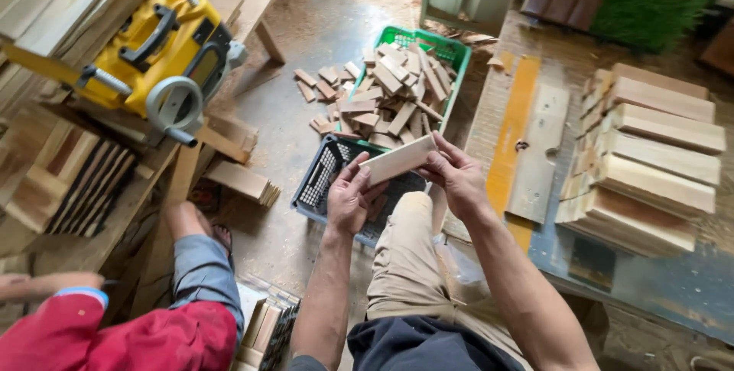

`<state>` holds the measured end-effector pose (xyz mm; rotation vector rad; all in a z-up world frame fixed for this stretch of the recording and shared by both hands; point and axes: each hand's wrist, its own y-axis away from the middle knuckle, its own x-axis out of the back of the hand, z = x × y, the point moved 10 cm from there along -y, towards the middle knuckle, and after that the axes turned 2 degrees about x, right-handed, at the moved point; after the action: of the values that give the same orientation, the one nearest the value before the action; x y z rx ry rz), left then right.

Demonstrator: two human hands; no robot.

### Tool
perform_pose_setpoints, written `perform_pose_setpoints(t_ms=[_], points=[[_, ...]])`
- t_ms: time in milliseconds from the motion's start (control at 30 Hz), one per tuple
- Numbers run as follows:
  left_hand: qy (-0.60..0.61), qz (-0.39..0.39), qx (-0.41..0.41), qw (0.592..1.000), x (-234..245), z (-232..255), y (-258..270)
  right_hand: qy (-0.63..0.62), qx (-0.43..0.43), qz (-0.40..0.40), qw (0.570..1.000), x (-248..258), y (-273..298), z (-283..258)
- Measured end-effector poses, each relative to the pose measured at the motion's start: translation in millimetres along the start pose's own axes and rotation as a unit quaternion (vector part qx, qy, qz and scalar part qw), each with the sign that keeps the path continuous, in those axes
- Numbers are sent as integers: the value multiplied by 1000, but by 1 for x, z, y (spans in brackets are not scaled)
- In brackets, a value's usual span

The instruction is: The person picks up small rectangular wooden blocks from a green basket and stacks them neatly on a workbench. They arrange the blocks into organized piles, occasionally adjusting the alignment of the stack.

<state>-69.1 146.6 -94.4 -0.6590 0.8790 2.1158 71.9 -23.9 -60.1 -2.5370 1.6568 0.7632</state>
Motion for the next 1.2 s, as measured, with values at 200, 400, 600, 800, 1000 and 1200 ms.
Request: perform_pose_setpoints(t_ms=[200, 400, 600, 800, 1000, 1200], points=[[-128, 183, -59, 973, 107, 26, 15, 180, 65, -82, 978, -22, -10, 14], [-182, 232, -16, 956, 177, -35, -15, 228, 64, -73, 969, 9, 29, -15], [-313, 53, -50, 947, 36, -74, -22, 248, 171, 45, 952, 84, 98, -100], [-448, -236, -214, 836, -223, -91, 92, 378, 358, 283, 806, 191, 204, -204], [-490, -357, -194, 771, -288, -189, 123, 512, 311, 387, 701, 272, 230, -202], [-475, -323, -285, 767, -290, -188, 139, 487, 253, 327, 769, 256, 210, -167]])
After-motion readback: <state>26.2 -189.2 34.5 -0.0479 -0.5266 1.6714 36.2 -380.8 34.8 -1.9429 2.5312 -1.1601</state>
